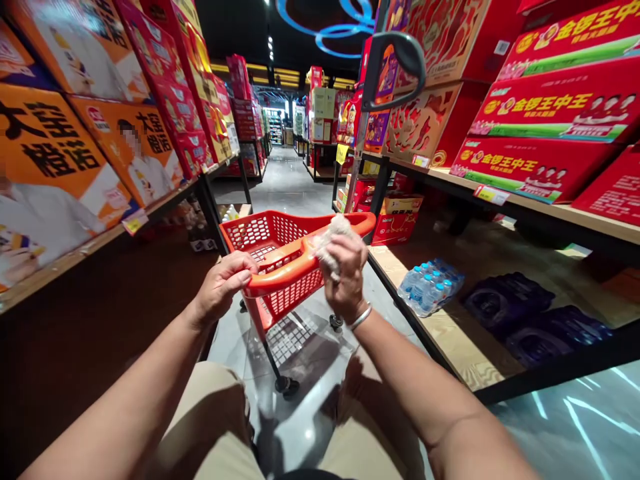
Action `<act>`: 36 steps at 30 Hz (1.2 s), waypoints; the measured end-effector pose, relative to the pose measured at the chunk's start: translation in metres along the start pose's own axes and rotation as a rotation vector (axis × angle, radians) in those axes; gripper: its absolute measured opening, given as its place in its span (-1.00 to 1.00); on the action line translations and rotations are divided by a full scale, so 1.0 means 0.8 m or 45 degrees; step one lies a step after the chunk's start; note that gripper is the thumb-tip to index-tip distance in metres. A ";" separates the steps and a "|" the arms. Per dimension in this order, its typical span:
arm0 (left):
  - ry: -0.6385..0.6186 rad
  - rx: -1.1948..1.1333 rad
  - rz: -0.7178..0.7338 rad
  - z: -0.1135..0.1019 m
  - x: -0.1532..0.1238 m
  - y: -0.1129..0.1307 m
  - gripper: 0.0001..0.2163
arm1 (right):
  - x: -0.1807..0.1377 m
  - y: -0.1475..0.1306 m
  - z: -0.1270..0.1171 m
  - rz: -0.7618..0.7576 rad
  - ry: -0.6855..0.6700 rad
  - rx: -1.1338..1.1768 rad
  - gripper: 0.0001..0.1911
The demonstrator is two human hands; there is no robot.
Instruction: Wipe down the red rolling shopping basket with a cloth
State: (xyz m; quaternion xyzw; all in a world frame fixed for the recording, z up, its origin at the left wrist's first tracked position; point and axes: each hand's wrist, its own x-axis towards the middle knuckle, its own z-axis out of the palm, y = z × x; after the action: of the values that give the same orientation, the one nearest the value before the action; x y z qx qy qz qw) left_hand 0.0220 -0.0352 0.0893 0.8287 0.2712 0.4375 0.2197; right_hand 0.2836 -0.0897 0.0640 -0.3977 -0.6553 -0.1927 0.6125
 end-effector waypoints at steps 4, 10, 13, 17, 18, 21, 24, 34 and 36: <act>0.111 -0.001 0.046 -0.004 -0.007 0.000 -0.77 | -0.020 -0.052 0.011 -0.290 -0.265 0.099 -0.61; 0.093 -0.040 -0.031 -0.020 -0.022 0.014 -0.70 | 0.000 -0.006 -0.009 -0.478 -0.285 0.019 -0.64; 0.058 -0.212 -0.053 -0.026 -0.025 0.014 -0.66 | 0.012 0.050 -0.033 -0.414 -0.261 -0.101 -0.68; 0.107 0.001 0.052 -0.029 -0.016 0.014 -0.61 | 0.021 0.113 -0.056 -0.090 -0.147 -0.224 -0.73; 0.118 0.063 0.053 -0.028 -0.013 0.015 -0.63 | 0.023 0.117 -0.057 0.004 -0.111 -0.223 -0.74; 0.095 0.103 0.033 -0.028 -0.007 0.015 -0.65 | 0.029 0.086 -0.048 0.115 -0.085 -0.163 -0.72; 0.055 0.082 0.016 -0.032 -0.006 0.012 -0.63 | 0.037 0.025 -0.034 -0.128 -0.271 -0.064 -0.65; -0.014 0.129 -0.046 -0.070 -0.010 -0.007 -0.65 | 0.095 0.092 -0.054 0.103 -0.487 -0.406 -0.84; 0.027 0.284 0.010 -0.075 -0.009 -0.004 -0.71 | 0.103 0.098 -0.055 0.289 -0.538 -0.445 -0.85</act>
State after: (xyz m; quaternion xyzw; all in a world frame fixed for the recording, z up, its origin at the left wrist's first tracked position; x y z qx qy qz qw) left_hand -0.0327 -0.0301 0.1141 0.8444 0.3172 0.4143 0.1217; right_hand 0.3771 -0.0509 0.1321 -0.5991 -0.6767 -0.1457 0.4024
